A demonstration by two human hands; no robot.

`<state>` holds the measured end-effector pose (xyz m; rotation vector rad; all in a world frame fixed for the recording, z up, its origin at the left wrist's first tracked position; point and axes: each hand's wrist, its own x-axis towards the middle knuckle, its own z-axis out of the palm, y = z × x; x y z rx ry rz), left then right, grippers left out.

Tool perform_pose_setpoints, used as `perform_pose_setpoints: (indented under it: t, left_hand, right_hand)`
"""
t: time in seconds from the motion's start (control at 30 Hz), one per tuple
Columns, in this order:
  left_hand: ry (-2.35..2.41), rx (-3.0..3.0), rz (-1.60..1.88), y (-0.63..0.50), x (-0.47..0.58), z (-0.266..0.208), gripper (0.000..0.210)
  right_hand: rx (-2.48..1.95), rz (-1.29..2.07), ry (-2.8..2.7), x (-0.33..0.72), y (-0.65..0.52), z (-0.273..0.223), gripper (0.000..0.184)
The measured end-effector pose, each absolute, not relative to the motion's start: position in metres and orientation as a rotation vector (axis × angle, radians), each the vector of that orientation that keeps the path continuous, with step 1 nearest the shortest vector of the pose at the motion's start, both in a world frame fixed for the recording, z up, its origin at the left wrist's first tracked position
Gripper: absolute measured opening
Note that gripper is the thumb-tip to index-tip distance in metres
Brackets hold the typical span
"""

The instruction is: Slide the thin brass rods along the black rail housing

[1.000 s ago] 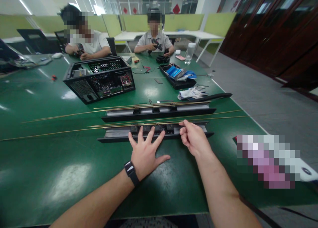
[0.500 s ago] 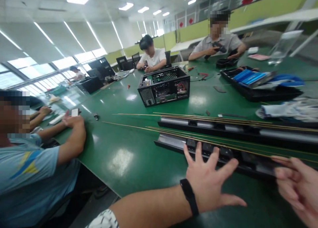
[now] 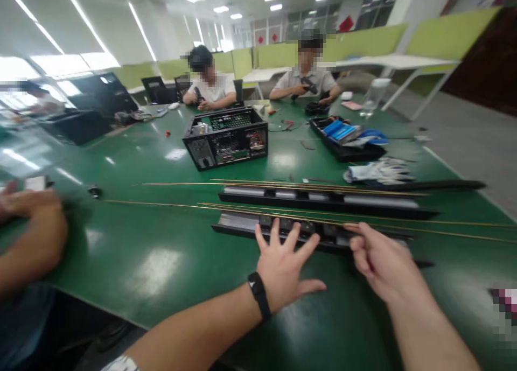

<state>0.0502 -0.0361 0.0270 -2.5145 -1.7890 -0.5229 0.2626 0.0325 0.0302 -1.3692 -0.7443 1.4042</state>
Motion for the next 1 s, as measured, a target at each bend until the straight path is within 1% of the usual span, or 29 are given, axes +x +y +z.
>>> perform_pose_setpoints:
  t: [0.1, 0.23, 0.37, 0.63, 1.0]
  left_hand:
    - [-1.826, -2.519, -0.495, -0.034, 0.053, 0.024, 0.087]
    - [-1.842, -2.511, -0.467, -0.033, 0.054, 0.022, 0.089]
    - [-1.839, -2.493, -0.457, -0.034, 0.055, 0.023, 0.090]
    - [-1.841, -2.477, -0.443, -0.034, 0.056, 0.024, 0.091]
    - [-1.848, -2.480, -0.422, -0.034, 0.056, 0.026, 0.091]
  right_hand:
    - [-1.379, 1.398, -0.673, 0.252, 0.029, 0.040, 0.019]
    - [-1.339, 1.369, -0.709, 0.253, 0.029, 0.035, 0.025]
    - [-1.318, 1.371, -0.711, 0.255, 0.029, 0.030, 0.025]
    - [-1.334, 1.367, -0.700, 0.252, 0.028, 0.037, 0.029]
    - [-1.286, 1.349, -0.649, 0.252, 0.027, 0.038, 0.021]
